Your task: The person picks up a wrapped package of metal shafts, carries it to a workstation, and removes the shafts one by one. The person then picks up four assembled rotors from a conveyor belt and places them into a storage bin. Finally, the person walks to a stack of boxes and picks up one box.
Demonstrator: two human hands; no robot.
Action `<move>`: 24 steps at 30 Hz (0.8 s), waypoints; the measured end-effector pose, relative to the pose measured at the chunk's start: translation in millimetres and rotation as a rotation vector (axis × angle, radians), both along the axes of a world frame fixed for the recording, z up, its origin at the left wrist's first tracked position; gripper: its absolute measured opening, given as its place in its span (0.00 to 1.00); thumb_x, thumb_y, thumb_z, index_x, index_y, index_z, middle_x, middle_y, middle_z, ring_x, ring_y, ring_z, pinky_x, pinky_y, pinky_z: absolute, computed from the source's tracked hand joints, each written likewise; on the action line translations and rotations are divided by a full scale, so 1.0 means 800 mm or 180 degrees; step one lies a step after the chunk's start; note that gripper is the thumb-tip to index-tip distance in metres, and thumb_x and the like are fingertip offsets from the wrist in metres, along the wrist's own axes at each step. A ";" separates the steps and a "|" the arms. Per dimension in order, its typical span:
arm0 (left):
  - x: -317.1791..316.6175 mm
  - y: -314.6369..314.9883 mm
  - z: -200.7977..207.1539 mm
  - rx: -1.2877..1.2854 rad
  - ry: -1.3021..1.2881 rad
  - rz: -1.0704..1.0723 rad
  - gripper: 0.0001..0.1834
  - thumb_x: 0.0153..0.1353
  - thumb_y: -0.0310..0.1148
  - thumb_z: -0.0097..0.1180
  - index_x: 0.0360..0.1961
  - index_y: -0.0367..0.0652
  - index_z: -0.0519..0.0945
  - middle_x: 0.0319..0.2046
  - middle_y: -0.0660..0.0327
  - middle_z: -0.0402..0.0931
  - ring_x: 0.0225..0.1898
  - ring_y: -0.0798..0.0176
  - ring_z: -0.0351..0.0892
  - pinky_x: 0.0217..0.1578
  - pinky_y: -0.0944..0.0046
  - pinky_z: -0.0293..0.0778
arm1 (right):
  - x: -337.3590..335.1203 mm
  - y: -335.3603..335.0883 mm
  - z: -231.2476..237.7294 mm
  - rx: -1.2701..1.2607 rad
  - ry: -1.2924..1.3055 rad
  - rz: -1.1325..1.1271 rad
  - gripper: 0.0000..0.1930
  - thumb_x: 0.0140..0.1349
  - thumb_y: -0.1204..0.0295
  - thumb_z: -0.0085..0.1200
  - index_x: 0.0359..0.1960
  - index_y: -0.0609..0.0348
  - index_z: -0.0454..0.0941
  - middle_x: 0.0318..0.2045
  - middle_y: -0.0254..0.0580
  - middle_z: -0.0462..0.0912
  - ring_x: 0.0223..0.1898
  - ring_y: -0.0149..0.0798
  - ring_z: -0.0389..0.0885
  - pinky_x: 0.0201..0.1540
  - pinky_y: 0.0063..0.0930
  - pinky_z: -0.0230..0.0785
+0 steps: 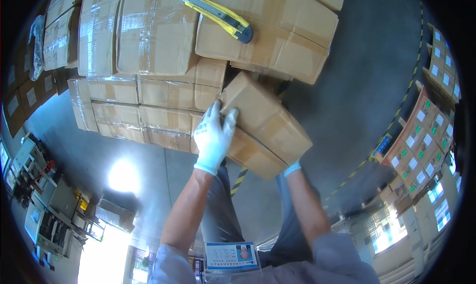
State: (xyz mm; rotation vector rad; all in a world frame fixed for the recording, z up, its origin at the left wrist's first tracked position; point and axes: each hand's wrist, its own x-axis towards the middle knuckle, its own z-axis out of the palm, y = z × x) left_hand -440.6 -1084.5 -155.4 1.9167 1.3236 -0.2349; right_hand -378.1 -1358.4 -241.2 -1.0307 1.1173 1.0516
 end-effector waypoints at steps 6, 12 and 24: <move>-0.025 0.093 -0.033 -0.2604 -0.0471 0.0812 0.35 0.64 0.58 0.53 0.56 0.34 0.77 0.54 0.48 0.78 0.55 0.51 0.78 0.55 0.58 0.71 | 0.003 0.008 -0.024 0.0222 0.0223 0.0059 0.31 0.68 0.40 0.40 0.55 0.53 0.75 0.50 0.39 0.80 0.49 0.39 0.79 0.55 0.35 0.73; -0.010 0.063 -0.108 -0.0961 -0.0696 0.0098 0.33 0.67 0.56 0.49 0.58 0.37 0.75 0.53 0.43 0.76 0.56 0.41 0.74 0.58 0.55 0.67 | 0.002 0.006 -0.049 0.0482 0.0428 0.0156 0.31 0.68 0.39 0.40 0.55 0.53 0.75 0.50 0.39 0.80 0.49 0.39 0.79 0.55 0.36 0.73; -0.020 0.025 -0.078 -0.1464 -0.1001 0.0072 0.41 0.66 0.59 0.49 0.66 0.32 0.65 0.64 0.42 0.65 0.67 0.49 0.63 0.65 0.61 0.58 | 0.028 -0.004 -0.078 0.0672 0.0505 0.0218 0.32 0.68 0.39 0.40 0.55 0.53 0.75 0.50 0.39 0.80 0.49 0.39 0.79 0.55 0.36 0.73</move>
